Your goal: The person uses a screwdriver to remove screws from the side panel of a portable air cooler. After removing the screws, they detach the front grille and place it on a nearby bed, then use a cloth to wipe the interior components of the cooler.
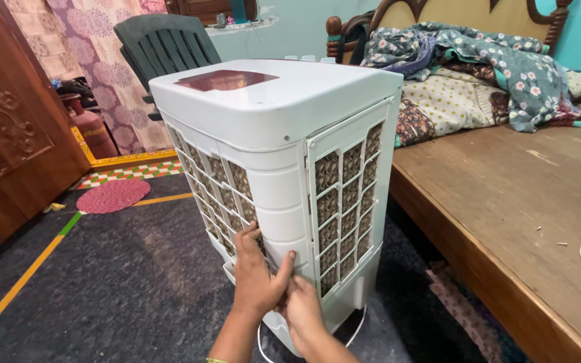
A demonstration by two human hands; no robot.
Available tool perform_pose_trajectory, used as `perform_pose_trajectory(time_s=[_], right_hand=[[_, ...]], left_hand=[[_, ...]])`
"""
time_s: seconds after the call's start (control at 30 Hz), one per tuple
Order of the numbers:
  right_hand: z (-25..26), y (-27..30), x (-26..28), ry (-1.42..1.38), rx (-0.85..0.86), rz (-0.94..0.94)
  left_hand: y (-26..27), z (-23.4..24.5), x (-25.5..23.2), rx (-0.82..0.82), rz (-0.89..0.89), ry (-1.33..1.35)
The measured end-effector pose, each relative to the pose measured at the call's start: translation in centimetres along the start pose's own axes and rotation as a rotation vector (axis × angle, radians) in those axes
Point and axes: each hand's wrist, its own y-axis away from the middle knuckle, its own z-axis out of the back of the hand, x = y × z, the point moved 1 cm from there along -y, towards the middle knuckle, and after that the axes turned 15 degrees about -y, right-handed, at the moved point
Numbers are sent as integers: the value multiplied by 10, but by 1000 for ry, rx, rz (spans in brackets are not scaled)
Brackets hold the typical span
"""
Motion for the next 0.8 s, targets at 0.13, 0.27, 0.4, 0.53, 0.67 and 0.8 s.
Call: perform_pose_trajectory(time_s=[0.13, 0.27, 0.4, 0.53, 0.67, 0.8], right_hand=[[17, 13, 3, 49, 66, 50], [30, 25, 38, 541, -19, 294], [42, 21, 91, 972, -72, 423], [81, 14, 107, 1095, -6, 295], [123, -1, 76, 1070, -32, 229], [138, -6, 34, 1067, -50, 277]], left_hand=[[-1, 0, 3, -10, -41, -35], [2, -9, 1, 15, -10, -51], [6, -16, -1, -66, -140, -60], [12, -20, 7, -13, -160, -42], [22, -27, 14, -21, -285, -39], [22, -39, 23, 117, -196, 10]])
